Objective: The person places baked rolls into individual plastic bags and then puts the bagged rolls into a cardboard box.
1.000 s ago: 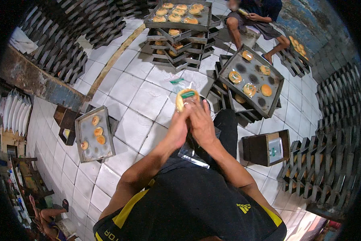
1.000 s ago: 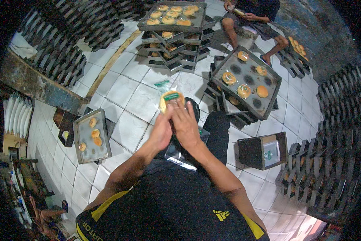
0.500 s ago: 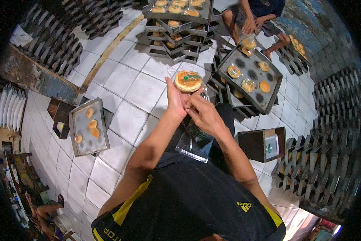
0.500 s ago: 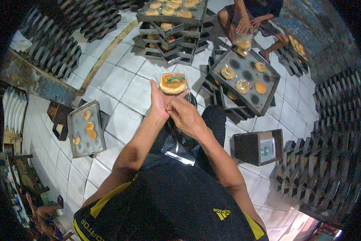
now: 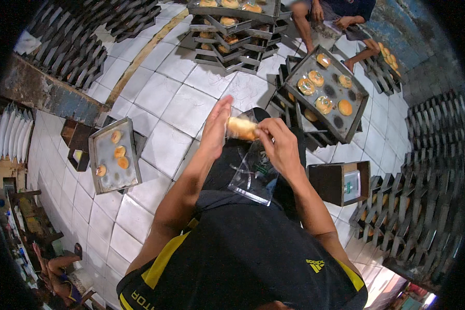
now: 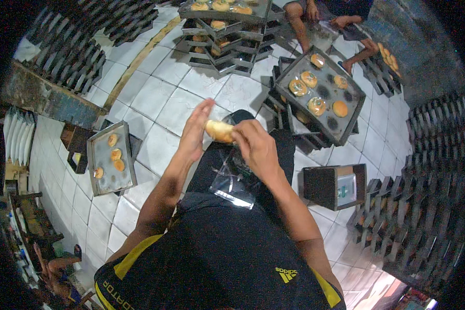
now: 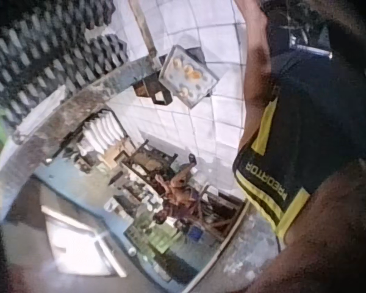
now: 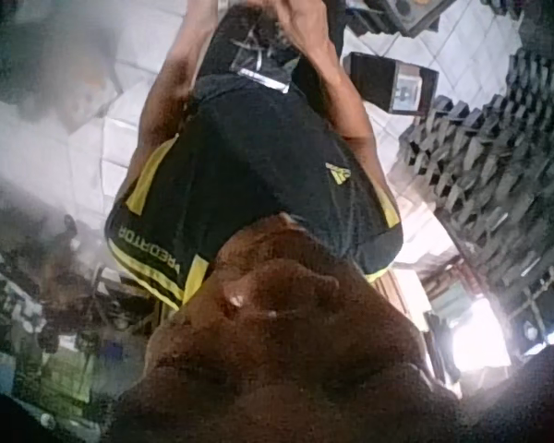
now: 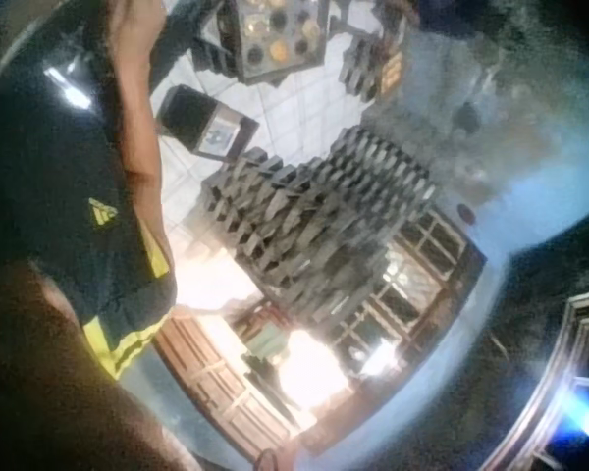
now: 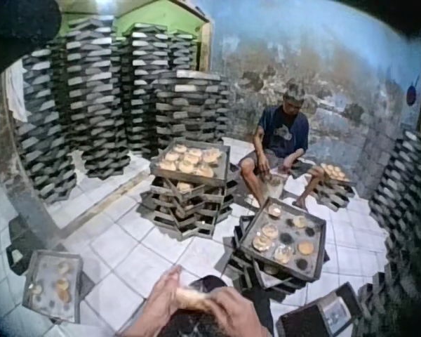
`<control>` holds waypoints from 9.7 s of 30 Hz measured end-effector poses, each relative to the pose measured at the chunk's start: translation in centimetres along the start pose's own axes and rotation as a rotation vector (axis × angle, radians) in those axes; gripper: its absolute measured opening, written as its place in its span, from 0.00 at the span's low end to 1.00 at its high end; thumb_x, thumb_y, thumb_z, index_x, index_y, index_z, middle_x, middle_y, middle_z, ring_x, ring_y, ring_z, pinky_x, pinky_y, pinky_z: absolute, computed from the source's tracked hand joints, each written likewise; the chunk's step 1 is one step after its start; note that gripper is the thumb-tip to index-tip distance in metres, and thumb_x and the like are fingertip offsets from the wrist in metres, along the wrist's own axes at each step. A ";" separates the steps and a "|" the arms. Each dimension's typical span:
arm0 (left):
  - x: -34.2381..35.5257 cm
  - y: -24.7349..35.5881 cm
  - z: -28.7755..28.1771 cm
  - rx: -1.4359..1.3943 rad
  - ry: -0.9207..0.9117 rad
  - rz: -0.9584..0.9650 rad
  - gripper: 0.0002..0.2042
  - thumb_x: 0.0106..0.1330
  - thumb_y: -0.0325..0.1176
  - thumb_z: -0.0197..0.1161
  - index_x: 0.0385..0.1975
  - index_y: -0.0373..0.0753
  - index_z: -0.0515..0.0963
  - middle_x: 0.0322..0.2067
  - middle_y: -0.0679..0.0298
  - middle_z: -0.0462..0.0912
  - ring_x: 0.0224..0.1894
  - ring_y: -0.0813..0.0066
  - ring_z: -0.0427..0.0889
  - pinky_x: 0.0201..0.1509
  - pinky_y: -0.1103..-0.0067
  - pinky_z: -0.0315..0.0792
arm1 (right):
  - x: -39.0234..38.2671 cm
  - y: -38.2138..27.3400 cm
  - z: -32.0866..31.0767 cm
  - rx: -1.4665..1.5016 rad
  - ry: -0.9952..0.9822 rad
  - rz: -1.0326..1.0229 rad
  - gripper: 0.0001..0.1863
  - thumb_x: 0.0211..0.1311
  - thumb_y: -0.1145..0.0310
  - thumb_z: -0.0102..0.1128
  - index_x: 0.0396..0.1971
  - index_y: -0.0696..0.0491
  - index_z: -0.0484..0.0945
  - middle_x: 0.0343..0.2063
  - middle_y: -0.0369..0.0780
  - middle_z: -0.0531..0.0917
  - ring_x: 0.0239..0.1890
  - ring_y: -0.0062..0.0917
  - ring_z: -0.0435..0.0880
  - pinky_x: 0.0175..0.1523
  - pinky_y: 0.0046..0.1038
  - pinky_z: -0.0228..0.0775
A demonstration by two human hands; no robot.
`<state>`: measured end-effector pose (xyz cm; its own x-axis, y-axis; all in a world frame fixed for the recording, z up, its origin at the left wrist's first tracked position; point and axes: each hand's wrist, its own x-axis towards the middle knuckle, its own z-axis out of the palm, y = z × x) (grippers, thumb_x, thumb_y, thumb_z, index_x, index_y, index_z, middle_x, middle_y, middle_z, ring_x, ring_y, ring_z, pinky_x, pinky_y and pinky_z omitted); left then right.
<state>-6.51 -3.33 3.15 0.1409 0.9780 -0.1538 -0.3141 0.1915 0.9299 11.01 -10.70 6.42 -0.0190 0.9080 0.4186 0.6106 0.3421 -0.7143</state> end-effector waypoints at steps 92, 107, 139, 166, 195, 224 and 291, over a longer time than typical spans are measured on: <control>-11.1 -0.7 -1.9 1.338 -0.591 0.344 0.14 0.65 0.42 0.68 0.28 0.39 0.75 0.22 0.57 0.81 0.23 0.56 0.82 0.28 0.63 0.75 | -12.5 6.2 -5.9 0.484 0.178 0.727 0.10 0.75 0.69 0.55 0.44 0.61 0.80 0.31 0.40 0.87 0.31 0.19 0.85 0.36 0.23 0.79; -3.3 0.2 -1.0 0.679 -0.383 0.175 0.19 0.73 0.42 0.62 0.53 0.32 0.78 0.44 0.56 0.86 0.45 0.63 0.86 0.48 0.73 0.77 | -9.3 7.5 -1.2 0.848 0.052 0.669 0.11 0.76 0.67 0.54 0.45 0.60 0.78 0.33 0.40 0.86 0.33 0.20 0.85 0.37 0.23 0.79; 3.4 -7.2 5.3 0.159 -0.007 -0.134 0.12 0.79 0.37 0.54 0.38 0.35 0.75 0.26 0.61 0.83 0.24 0.77 0.80 0.31 0.80 0.74 | -1.9 42.1 -7.8 -0.016 0.223 1.296 0.31 0.67 0.53 0.65 0.60 0.63 0.75 0.58 0.50 0.80 0.56 0.41 0.81 0.60 0.36 0.72; 5.7 -4.9 6.0 -0.409 -0.028 -0.416 0.12 0.70 0.36 0.66 0.38 0.35 0.72 0.40 0.52 0.85 0.44 0.61 0.88 0.44 0.70 0.84 | -3.6 1.0 -3.9 -0.004 0.139 -0.122 0.26 0.45 0.84 0.70 0.48 0.54 0.78 0.52 0.48 0.77 0.54 0.44 0.81 0.54 0.35 0.79; 3.1 -2.0 5.5 -0.821 -0.227 -0.371 0.32 0.78 0.60 0.42 0.65 0.37 0.65 0.62 0.52 0.73 0.63 0.54 0.75 0.68 0.56 0.70 | 1.6 -0.7 -1.2 0.128 -0.211 0.058 0.08 0.64 0.72 0.63 0.42 0.56 0.79 0.41 0.44 0.84 0.46 0.35 0.84 0.53 0.36 0.75; -0.3 -2.0 0.3 -0.039 -0.044 -0.079 0.25 0.81 0.49 0.45 0.62 0.32 0.72 0.54 0.59 0.82 0.53 0.70 0.81 0.62 0.73 0.73 | -1.1 -0.5 -1.0 0.000 0.032 0.149 0.11 0.62 0.69 0.68 0.42 0.58 0.82 0.38 0.44 0.84 0.41 0.37 0.85 0.46 0.31 0.77; 1.2 -3.8 3.9 -0.035 -0.098 -0.132 0.15 0.80 0.41 0.51 0.43 0.34 0.75 0.39 0.54 0.87 0.36 0.73 0.86 0.43 0.77 0.78 | -18.2 28.0 -10.7 0.311 -0.355 1.177 0.16 0.69 0.57 0.63 0.44 0.56 0.82 0.35 0.36 0.86 0.35 0.23 0.84 0.41 0.32 0.80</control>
<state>-1.48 -3.20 0.72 0.2734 0.9318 -0.2389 -0.3196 0.3222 0.8911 36.94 -20.21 -15.21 0.1674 0.6989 -0.6954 0.1924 -0.7149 -0.6722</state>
